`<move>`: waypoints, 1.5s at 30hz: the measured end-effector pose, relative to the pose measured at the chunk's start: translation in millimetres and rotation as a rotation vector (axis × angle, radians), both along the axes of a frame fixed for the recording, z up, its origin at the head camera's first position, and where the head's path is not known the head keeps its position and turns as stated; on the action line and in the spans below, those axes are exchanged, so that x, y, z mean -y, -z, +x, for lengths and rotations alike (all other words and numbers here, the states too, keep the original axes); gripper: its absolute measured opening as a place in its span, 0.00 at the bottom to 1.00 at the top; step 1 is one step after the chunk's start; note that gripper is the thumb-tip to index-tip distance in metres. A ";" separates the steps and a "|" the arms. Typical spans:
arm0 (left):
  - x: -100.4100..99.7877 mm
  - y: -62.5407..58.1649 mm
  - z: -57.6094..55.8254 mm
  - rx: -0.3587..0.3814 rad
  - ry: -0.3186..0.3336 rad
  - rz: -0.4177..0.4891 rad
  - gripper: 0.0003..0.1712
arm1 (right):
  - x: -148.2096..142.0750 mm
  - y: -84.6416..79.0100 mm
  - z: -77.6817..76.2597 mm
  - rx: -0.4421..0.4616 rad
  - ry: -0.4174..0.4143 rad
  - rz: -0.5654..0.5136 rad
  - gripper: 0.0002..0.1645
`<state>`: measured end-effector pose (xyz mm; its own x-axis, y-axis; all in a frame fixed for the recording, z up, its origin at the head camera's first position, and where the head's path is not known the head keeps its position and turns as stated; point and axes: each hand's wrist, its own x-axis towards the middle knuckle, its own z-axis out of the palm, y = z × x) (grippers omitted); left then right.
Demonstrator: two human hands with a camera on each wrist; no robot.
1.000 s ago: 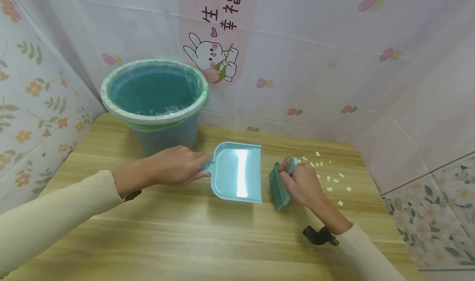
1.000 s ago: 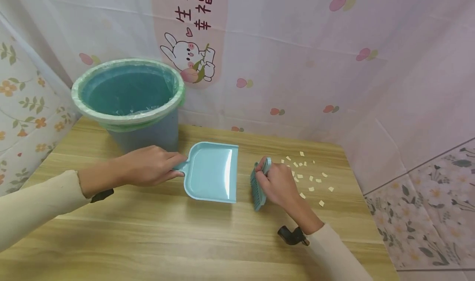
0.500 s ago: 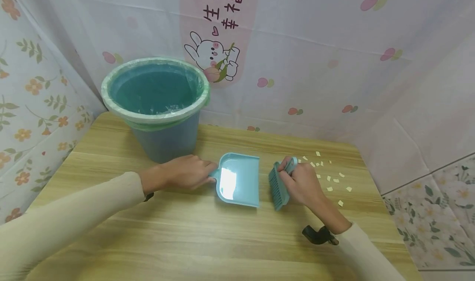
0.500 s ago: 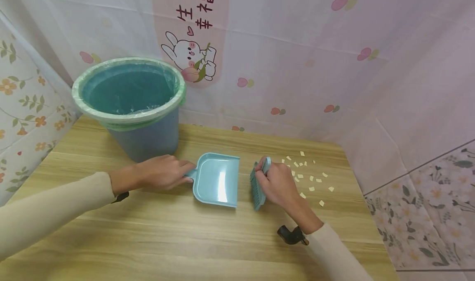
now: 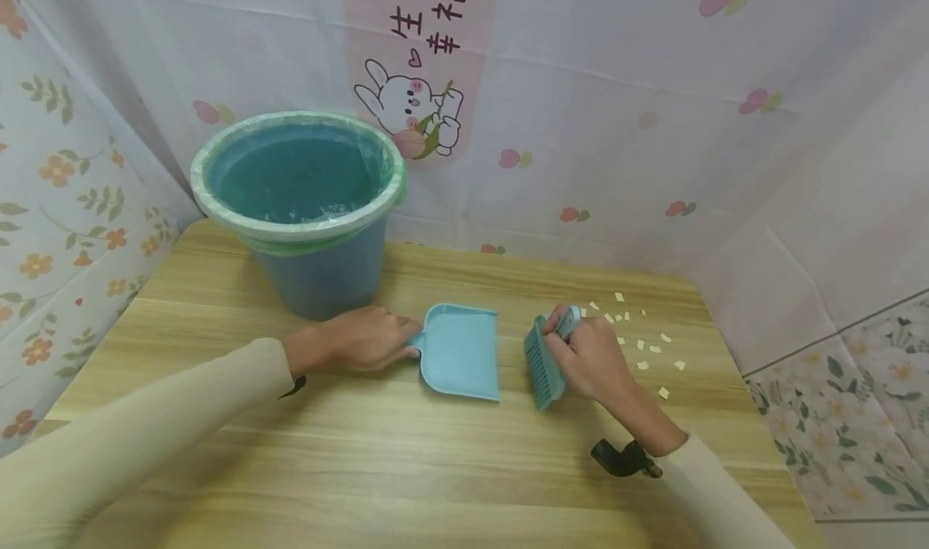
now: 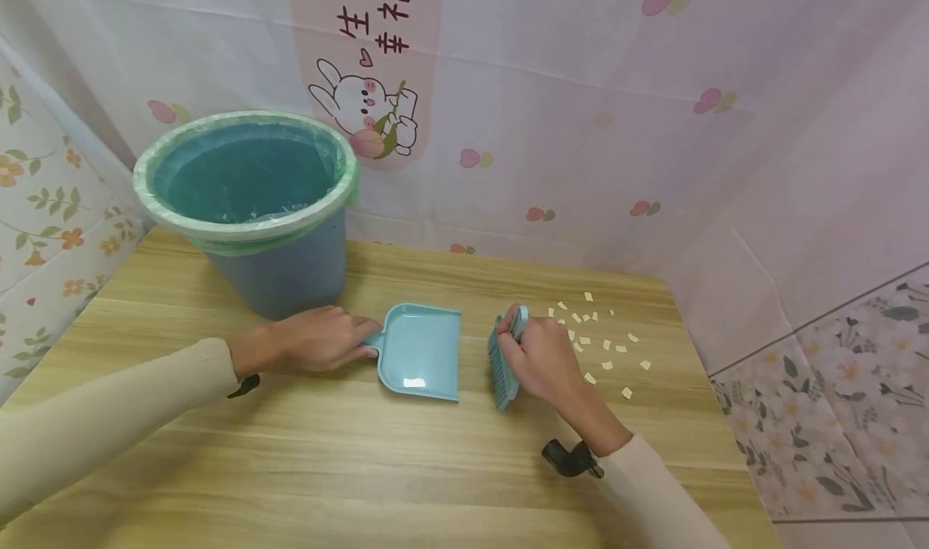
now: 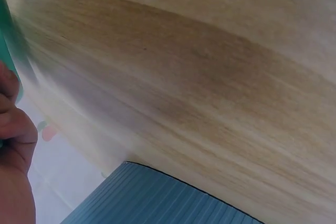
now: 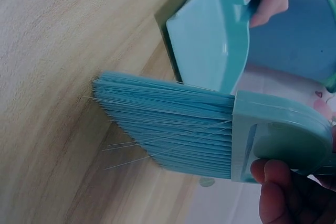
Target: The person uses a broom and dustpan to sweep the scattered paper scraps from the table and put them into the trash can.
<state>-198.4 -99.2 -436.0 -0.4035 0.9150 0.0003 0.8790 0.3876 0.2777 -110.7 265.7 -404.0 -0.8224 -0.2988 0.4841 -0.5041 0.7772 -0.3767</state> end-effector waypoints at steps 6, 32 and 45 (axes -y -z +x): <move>-0.3 2.7 -1.4 0.012 0.003 0.014 0.12 | 0.3 -1.0 -0.5 0.004 -0.005 -0.006 0.11; -6.9 0.7 -8.4 0.077 0.042 0.031 0.12 | -23.1 -26.9 2.1 0.101 0.108 -0.031 0.14; -6.5 0.2 -7.6 0.057 0.034 0.010 0.13 | -79.1 -45.1 -3.2 0.095 0.219 0.179 0.14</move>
<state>-206.0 -92.7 -436.2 -0.3721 0.9281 -0.0128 0.8743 0.3551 0.3309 -114.0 344.8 -359.0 -0.9159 -0.1825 0.3575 -0.2858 0.9220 -0.2614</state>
